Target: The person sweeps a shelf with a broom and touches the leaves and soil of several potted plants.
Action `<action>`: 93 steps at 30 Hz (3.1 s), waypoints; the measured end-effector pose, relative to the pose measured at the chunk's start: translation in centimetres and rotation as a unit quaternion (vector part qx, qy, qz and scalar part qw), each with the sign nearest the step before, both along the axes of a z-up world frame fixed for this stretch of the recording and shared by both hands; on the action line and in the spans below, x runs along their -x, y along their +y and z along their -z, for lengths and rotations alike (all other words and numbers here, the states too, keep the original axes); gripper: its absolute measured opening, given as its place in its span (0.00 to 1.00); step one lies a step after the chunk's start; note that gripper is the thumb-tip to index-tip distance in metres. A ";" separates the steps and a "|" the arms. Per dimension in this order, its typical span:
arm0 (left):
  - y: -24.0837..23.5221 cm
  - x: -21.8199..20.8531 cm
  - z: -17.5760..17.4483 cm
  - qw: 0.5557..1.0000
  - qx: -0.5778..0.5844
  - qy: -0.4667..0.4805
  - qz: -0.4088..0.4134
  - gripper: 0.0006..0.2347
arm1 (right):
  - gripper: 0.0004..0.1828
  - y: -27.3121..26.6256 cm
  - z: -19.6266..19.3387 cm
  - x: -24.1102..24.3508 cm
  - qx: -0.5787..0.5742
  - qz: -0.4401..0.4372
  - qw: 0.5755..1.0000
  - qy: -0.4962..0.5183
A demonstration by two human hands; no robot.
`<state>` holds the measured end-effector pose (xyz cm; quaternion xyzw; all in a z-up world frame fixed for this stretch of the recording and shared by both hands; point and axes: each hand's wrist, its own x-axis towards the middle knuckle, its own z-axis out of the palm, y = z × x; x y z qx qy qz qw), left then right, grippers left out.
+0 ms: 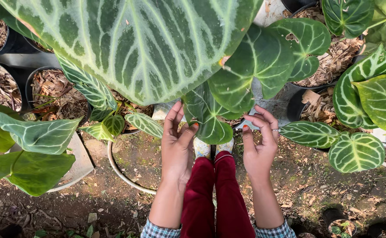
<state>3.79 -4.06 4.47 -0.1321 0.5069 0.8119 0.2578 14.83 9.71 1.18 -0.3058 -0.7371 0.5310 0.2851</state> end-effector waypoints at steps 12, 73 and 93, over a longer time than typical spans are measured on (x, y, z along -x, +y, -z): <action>-1.4 0.6 -0.2 0.977 0.152 0.052 0.138 0.27 | 0.18 0.1 0.0 0.9 0.019 0.006 1.000 -0.006; 4.9 2.1 5.0 0.589 0.476 0.569 0.321 0.20 | 0.18 8.5 0.1 5.2 -0.348 -0.147 0.916 -0.136; 2.7 1.9 7.5 0.623 0.468 0.526 0.341 0.21 | 0.22 8.8 1.0 8.0 -0.210 -0.201 0.944 -0.154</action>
